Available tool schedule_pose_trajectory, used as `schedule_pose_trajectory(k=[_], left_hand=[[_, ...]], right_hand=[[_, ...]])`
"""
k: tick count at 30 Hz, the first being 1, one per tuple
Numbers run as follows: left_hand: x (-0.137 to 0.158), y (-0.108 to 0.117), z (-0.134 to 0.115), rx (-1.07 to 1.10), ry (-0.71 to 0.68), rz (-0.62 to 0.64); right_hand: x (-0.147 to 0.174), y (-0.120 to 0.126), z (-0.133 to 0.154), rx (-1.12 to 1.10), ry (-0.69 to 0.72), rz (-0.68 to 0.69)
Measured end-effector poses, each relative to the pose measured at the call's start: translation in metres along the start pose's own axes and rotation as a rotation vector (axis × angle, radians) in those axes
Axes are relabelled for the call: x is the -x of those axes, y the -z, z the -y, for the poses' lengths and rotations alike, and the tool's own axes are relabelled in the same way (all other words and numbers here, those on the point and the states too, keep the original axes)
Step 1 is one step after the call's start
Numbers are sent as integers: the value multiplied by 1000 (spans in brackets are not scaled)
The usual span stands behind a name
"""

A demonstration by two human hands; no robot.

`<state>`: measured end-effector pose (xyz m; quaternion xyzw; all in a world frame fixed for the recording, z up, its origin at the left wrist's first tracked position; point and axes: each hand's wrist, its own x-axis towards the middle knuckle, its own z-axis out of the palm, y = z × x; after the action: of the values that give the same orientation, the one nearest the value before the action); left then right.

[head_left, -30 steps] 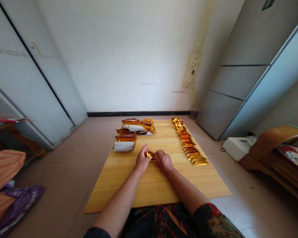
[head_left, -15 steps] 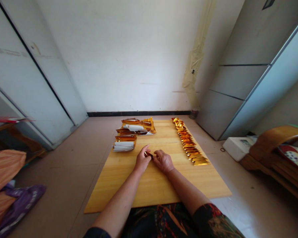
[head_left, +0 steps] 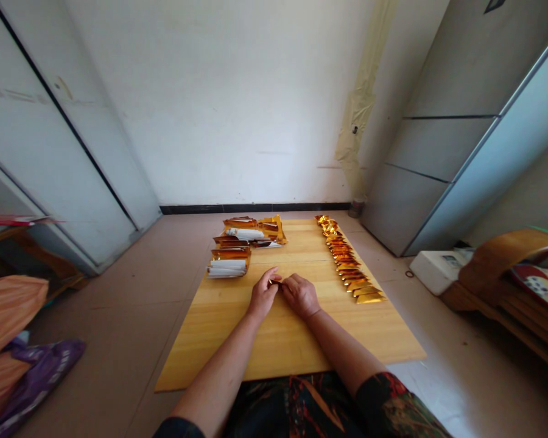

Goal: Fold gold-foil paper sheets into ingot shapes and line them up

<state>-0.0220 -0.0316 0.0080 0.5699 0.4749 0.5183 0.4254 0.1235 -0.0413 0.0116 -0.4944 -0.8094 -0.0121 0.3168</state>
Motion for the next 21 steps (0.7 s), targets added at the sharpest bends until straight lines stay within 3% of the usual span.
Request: schedule_pose_trajectory(k=[10,21], left_hand=[[-3,-2,10,-18,19,-1],[1,-2,4,-132,-31,-4]], right_hand=[[-1,-3,-2,45,-27,-41],[-3,3,1,142,26,-4]])
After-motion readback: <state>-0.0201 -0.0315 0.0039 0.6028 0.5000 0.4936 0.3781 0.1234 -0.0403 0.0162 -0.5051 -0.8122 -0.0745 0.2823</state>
